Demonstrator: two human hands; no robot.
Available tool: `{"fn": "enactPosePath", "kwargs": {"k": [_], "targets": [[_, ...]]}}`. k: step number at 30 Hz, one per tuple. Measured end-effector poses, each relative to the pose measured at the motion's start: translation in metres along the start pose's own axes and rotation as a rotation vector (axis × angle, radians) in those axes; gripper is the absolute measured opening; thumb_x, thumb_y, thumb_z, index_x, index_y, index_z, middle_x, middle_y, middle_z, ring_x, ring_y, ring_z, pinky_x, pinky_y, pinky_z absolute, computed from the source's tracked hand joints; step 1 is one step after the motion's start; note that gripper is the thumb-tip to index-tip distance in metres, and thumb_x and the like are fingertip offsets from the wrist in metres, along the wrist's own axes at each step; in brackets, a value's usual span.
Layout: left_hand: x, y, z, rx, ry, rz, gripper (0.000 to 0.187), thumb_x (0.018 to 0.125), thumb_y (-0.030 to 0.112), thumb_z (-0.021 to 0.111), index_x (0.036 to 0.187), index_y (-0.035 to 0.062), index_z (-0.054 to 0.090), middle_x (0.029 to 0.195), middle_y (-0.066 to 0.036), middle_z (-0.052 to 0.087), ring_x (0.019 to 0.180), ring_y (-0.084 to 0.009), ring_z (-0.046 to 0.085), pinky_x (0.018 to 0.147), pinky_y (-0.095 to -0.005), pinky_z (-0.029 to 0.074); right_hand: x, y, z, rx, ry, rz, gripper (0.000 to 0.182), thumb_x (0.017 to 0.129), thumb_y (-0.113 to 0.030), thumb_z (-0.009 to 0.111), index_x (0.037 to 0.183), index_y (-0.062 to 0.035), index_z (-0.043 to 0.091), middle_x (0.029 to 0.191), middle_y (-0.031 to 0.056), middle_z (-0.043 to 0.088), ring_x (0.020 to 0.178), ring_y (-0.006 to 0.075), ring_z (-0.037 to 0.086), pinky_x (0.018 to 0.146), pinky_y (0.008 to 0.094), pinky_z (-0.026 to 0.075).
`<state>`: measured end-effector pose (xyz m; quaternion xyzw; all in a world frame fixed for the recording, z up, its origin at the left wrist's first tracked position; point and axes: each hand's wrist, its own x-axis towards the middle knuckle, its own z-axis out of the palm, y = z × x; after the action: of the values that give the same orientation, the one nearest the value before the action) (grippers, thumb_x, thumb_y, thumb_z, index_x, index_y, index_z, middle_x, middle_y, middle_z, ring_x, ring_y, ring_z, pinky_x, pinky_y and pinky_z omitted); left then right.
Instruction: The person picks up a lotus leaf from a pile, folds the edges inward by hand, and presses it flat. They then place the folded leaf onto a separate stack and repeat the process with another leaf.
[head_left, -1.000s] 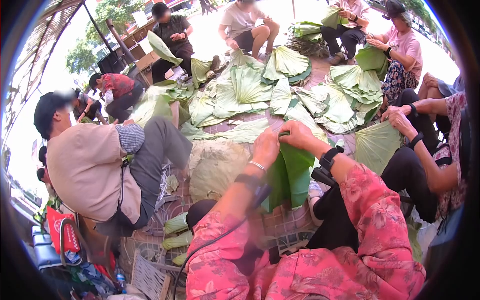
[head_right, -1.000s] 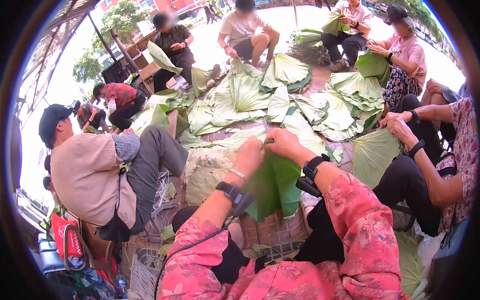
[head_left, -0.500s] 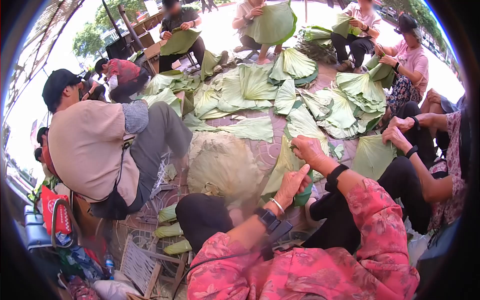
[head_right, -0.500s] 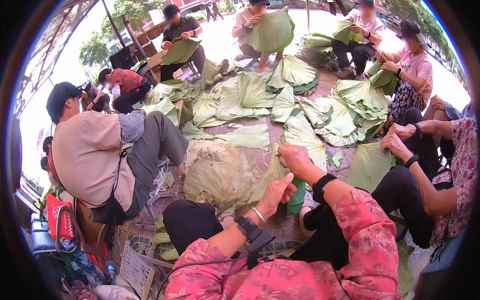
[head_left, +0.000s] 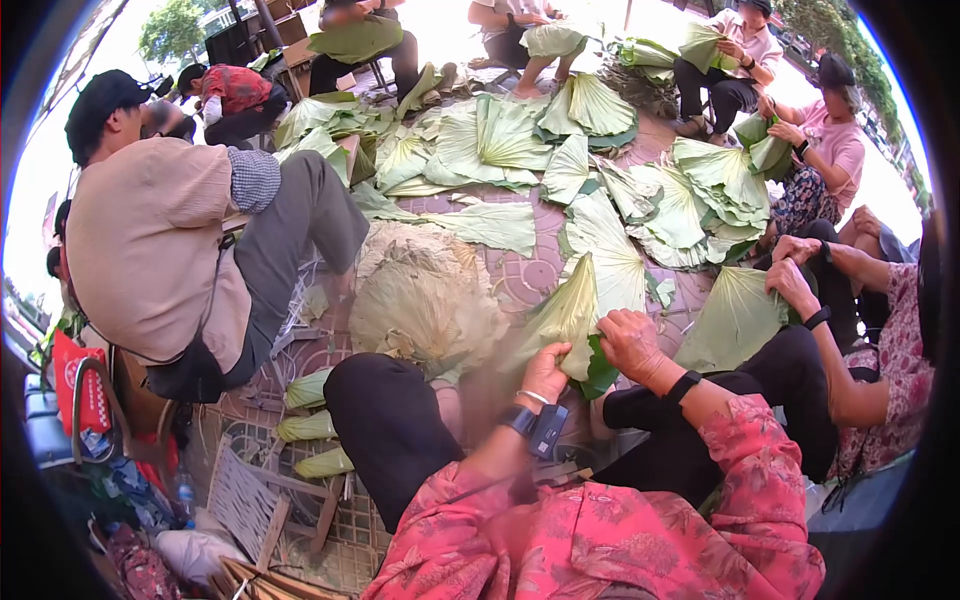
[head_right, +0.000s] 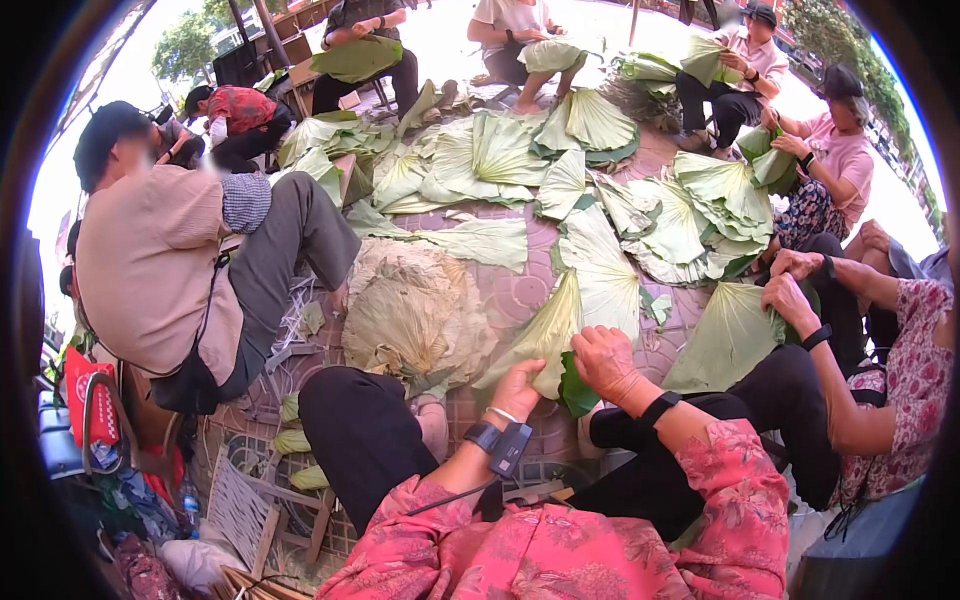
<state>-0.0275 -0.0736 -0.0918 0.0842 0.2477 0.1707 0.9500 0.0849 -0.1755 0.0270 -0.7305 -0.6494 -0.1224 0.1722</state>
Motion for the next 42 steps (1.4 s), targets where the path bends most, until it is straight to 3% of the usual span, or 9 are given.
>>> {"fn": "enactPosePath", "kwargs": {"k": [2,5,8,12,15,18,24,29,42], "targets": [[-0.010,-0.003,0.009,0.073,0.088,0.015,0.023,0.075,-0.003,0.053,0.098,0.0011,0.052,0.094,-0.010,0.057,0.086,-0.0234,0.056,0.082,-0.0337,0.047,-0.004,-0.003,0.001,-0.023,-0.015,0.031,0.017,0.062,-0.012,0.062,0.074,-0.0083,0.050,0.072,0.0065,0.049,0.068,0.0248,0.053,0.059,0.0368,0.042],[-0.006,-0.024,-0.027,0.994,-0.131,0.666,0.014,0.075,0.000,0.055,0.088,0.0013,0.052,0.083,-0.008,0.055,0.072,-0.0210,0.055,0.069,-0.0350,0.047,-0.010,-0.010,0.011,0.043,0.000,0.080,0.019,0.063,-0.012,0.062,0.077,-0.0087,0.050,0.074,0.0063,0.049,0.069,0.0249,0.053,0.058,0.0363,0.042],[0.008,-0.005,-0.013,-0.290,-0.317,-0.243,0.009,0.076,0.005,0.058,0.083,0.0044,0.052,0.080,-0.006,0.054,0.063,-0.0182,0.049,0.061,-0.0336,0.044,-0.012,-0.014,0.021,0.049,0.047,0.119,0.015,0.065,-0.011,0.061,0.075,-0.0093,0.051,0.072,0.0063,0.049,0.069,0.0248,0.054,0.058,0.0361,0.042],[-0.002,-0.008,0.006,-0.125,0.089,-0.096,0.017,0.074,0.003,0.058,0.090,0.0058,0.055,0.081,-0.007,0.058,0.069,-0.0202,0.054,0.065,-0.0318,0.043,-0.017,-0.008,0.026,0.000,0.091,0.121,0.010,0.066,-0.011,0.061,0.073,-0.0099,0.054,0.070,0.0055,0.049,0.066,0.0243,0.053,0.058,0.0359,0.042],[0.009,-0.008,-0.014,0.103,0.062,-0.015,0.022,0.071,0.000,0.058,0.093,0.0037,0.055,0.085,-0.007,0.058,0.079,-0.0229,0.056,0.072,-0.0357,0.045,-0.022,-0.007,0.023,-0.029,0.080,0.145,0.011,0.066,-0.010,0.063,0.075,-0.0099,0.057,0.070,0.0047,0.052,0.065,0.0240,0.054,0.059,0.0354,0.042],[0.011,-0.010,-0.025,0.204,0.084,0.006,0.011,0.066,0.000,0.058,0.076,0.0026,0.054,0.079,-0.007,0.056,0.075,-0.0215,0.054,0.074,-0.0356,0.045,-0.026,-0.008,0.030,-0.009,0.071,0.150,0.011,0.066,-0.010,0.062,0.076,-0.0098,0.057,0.071,0.0048,0.051,0.064,0.0243,0.053,0.059,0.0354,0.041],[0.035,-0.016,-0.067,-0.099,-0.025,-0.029,0.031,0.065,-0.004,0.054,0.095,0.0032,0.055,0.093,-0.010,0.057,0.087,-0.0264,0.055,0.081,-0.0384,0.045,-0.031,-0.025,0.038,0.066,0.055,0.134,0.007,0.068,-0.011,0.058,0.072,-0.0093,0.053,0.070,0.0065,0.050,0.064,0.0253,0.053,0.058,0.0355,0.041],[-0.013,-0.005,0.020,-0.099,0.017,-0.016,0.022,0.074,0.009,0.064,0.095,0.0067,0.056,0.089,-0.006,0.059,0.082,-0.0218,0.056,0.073,-0.0328,0.047,-0.036,-0.022,0.044,0.126,0.097,0.200,0.008,0.070,-0.011,0.057,0.068,-0.0076,0.050,0.066,0.0081,0.048,0.062,0.0277,0.054,0.054,0.0384,0.042],[-0.002,-0.018,0.013,0.083,0.156,-0.068,0.014,0.075,0.012,0.067,0.086,0.0097,0.058,0.077,-0.003,0.060,0.066,-0.0169,0.057,0.058,-0.0284,0.047,-0.037,-0.024,0.028,0.154,0.077,0.201,0.011,0.067,-0.010,0.060,0.070,-0.0067,0.050,0.066,0.0087,0.049,0.064,0.0287,0.056,0.055,0.0385,0.045]]}}
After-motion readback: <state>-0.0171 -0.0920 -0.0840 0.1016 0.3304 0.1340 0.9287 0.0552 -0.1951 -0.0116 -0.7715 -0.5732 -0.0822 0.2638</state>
